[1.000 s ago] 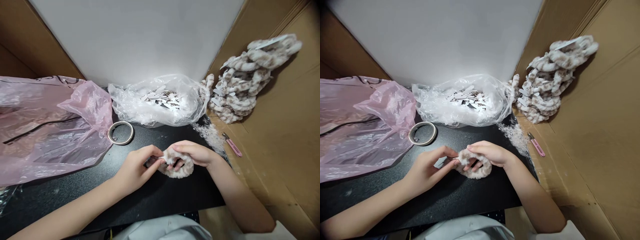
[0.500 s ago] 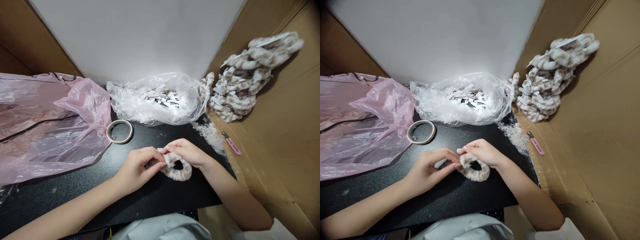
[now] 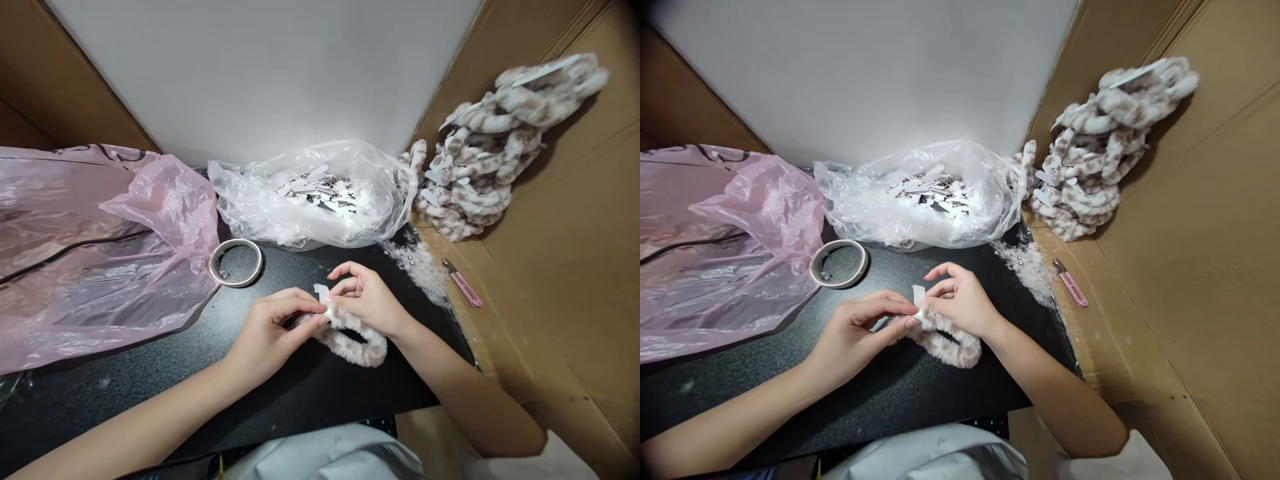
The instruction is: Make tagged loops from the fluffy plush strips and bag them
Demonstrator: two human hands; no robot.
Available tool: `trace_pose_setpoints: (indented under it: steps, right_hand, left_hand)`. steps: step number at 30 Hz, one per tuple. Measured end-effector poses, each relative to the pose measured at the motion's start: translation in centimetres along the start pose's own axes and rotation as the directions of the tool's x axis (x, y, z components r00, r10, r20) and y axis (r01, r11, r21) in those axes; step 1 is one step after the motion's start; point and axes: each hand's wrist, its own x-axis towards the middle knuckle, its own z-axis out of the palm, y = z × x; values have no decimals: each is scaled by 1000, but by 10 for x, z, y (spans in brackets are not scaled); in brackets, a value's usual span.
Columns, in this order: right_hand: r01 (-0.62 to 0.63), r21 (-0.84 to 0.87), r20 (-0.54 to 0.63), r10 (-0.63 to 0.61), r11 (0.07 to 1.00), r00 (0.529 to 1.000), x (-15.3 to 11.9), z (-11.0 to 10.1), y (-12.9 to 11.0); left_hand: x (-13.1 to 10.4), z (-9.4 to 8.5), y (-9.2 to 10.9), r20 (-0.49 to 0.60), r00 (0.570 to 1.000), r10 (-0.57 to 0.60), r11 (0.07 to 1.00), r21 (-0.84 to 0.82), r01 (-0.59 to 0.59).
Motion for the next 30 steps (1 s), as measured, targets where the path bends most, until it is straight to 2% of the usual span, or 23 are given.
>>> trace_pose_setpoints:
  steps: [4,7,10,16,19,22,24,27,28,30]
  right_hand:
    - [-10,5,-15,10,1000,1000,0,-1,0]
    - [-9,19,-3,9,1000,1000,-1,-2,1]
    - [-15,63,-12,16,998,1000,0,-1,1]
    - [-22,165,-110,40,986,993,1,0,0]
    - [9,103,-95,0,995,995,1,-5,-4]
    - [99,21,-172,-94,995,981,0,-12,-10]
    - [46,-22,-123,-48,999,991,-1,-16,-12]
    - [-151,-118,77,161,981,984,-1,-17,-11]
    - [-184,-131,125,200,974,972,-1,-16,-10]
    - [-180,-87,154,191,980,969,0,-12,-6]
  left_hand:
    - [-4,0,-3,-7,994,113,983,146,-111]
    - [-5,0,-5,6,989,148,963,228,-146]
    - [-6,0,-7,59,988,145,961,227,-155]
    - [-5,4,-8,108,979,170,950,246,-192]
    - [-4,3,-7,111,978,176,942,271,-201]
    - [-4,1,-6,85,968,238,916,312,-253]
    - [-6,0,-7,80,947,313,883,342,-321]
    - [-11,1,-9,122,916,381,830,392,-397]
    - [-12,1,-10,141,916,376,821,407,-400]
    - [-15,2,-10,170,930,326,827,426,-368]
